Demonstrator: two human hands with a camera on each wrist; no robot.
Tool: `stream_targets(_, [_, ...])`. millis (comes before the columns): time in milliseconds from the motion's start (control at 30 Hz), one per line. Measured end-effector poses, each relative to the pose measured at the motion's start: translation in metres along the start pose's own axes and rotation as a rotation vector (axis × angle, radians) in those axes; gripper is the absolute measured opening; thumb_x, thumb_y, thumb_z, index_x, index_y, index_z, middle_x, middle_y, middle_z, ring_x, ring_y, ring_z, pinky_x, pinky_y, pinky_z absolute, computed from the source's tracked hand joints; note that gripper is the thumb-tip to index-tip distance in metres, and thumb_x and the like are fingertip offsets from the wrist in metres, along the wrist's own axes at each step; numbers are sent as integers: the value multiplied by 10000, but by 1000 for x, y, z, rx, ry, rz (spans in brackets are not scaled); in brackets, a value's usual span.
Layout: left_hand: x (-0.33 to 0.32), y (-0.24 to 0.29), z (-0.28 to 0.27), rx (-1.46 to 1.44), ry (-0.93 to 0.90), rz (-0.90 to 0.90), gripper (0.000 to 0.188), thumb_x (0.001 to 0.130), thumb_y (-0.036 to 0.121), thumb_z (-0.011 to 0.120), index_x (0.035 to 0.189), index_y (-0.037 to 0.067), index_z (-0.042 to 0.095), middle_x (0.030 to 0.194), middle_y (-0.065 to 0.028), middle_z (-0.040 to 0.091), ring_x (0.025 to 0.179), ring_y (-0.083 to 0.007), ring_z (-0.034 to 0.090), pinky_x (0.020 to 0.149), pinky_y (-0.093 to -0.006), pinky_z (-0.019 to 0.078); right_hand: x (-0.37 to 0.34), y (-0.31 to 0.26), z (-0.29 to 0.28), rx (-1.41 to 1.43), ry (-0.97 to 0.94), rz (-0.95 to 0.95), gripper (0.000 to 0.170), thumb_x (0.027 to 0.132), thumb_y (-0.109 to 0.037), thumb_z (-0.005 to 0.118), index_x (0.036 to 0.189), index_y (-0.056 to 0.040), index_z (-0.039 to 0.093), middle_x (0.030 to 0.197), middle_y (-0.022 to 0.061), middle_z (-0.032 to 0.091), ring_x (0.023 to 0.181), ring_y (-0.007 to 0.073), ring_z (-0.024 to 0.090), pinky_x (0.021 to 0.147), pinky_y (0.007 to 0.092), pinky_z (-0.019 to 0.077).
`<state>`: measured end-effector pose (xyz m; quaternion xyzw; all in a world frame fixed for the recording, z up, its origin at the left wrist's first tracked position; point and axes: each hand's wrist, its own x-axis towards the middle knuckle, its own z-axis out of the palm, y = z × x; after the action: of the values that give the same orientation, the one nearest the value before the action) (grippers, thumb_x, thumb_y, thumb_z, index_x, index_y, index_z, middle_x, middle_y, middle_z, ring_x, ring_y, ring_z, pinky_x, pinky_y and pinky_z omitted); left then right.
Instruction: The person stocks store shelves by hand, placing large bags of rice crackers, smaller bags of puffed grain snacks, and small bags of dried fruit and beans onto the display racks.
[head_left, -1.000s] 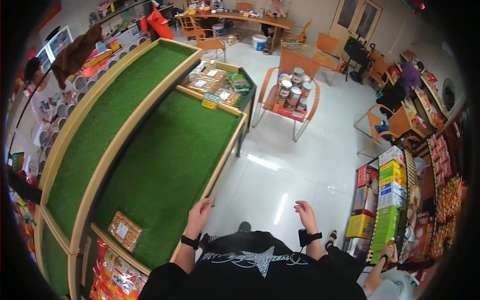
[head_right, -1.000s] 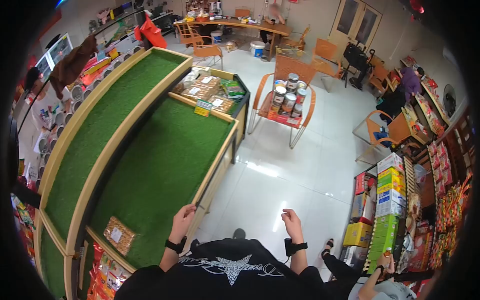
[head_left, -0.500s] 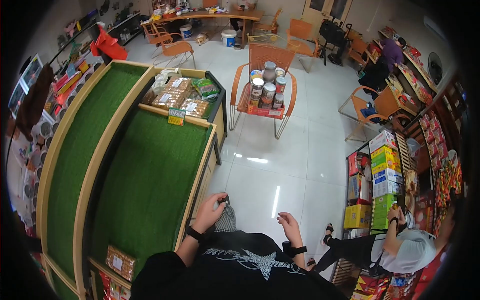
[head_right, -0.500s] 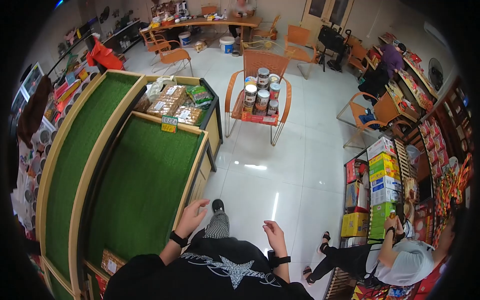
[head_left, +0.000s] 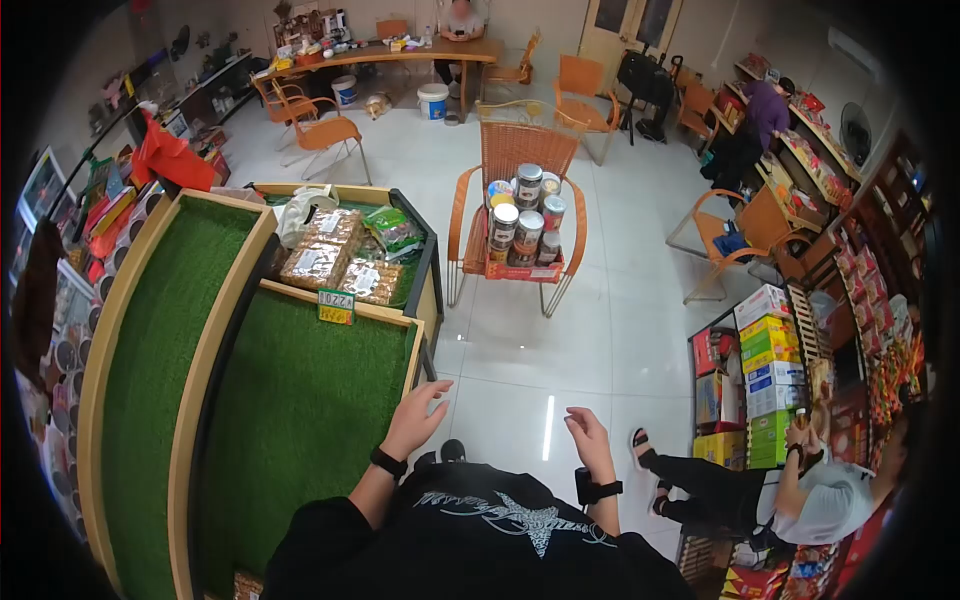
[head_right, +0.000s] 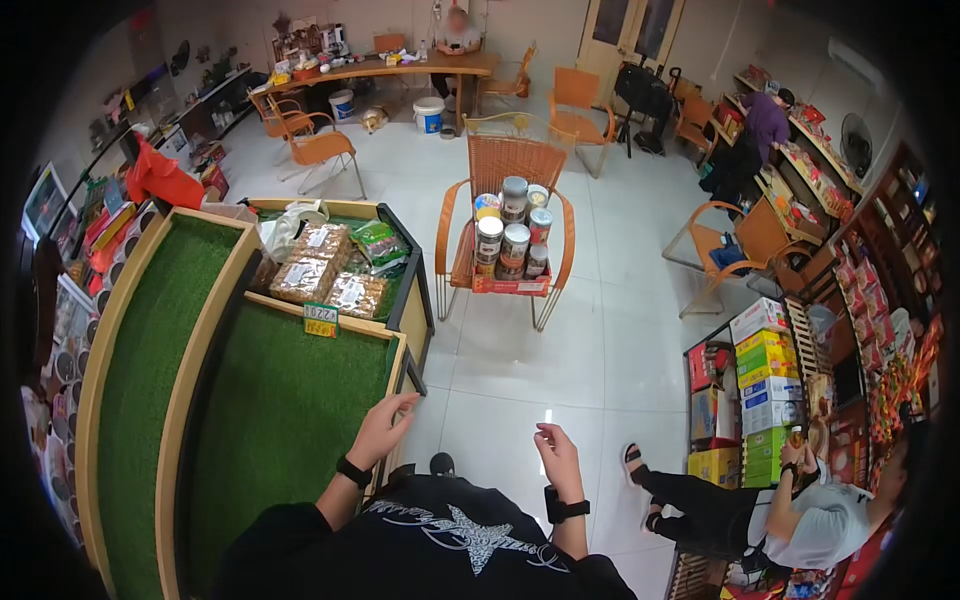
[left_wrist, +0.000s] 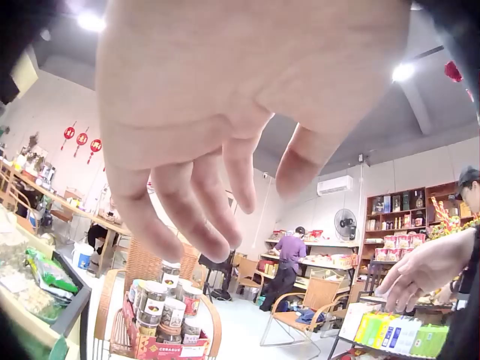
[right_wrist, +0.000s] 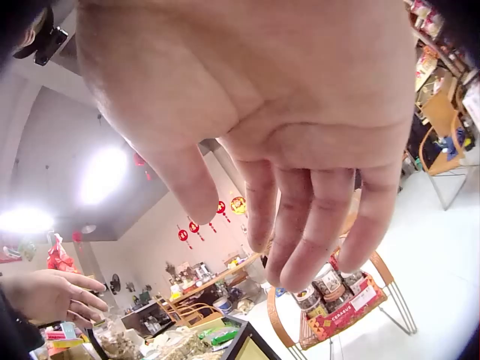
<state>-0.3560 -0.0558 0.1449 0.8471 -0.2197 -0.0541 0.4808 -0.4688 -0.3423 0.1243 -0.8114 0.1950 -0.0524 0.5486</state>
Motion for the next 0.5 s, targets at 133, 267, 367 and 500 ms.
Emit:
stream_targets(133, [27, 0, -1, 5, -57, -9, 324, 766, 127, 522, 1082, 57, 508, 996, -116, 552, 870, -246, 549, 765, -323, 431, 15, 7, 11, 28, -11, 53, 222, 809, -126, 528, 999, -10, 534, 846, 88, 591, 790, 138, 554, 716, 246, 428])
stream_targets(267, [54, -4, 2, -1, -75, -30, 335, 772, 139, 525, 1096, 57, 497, 1006, -122, 546, 874, -250, 547, 764, -325, 431, 49, 16, 20, 18, -74, 107, 222, 806, -125, 534, 993, -6, 538, 848, 89, 595, 783, 136, 554, 716, 250, 430])
stream_targets(367, [73, -6, 1, 4, -48, -77, 343, 773, 144, 530, 1102, 55, 491, 1005, -126, 545, 877, -250, 546, 767, -328, 431, 89, 3, 21, -31, -135, 90, 221, 803, -127, 537, 989, -7, 540, 848, 89, 597, 784, 135, 554, 717, 250, 429])
stream_targets(500, [99, -21, 5, 23, 15, -126, 365, 771, 147, 536, 1118, 52, 476, 1004, -132, 539, 881, -253, 545, 774, -332, 429, 154, -8, 23, -14, -226, 44, 232, 793, -141, 542, 993, -22, 545, 865, 118, 601, 804, 182, 574, 711, 277, 443])
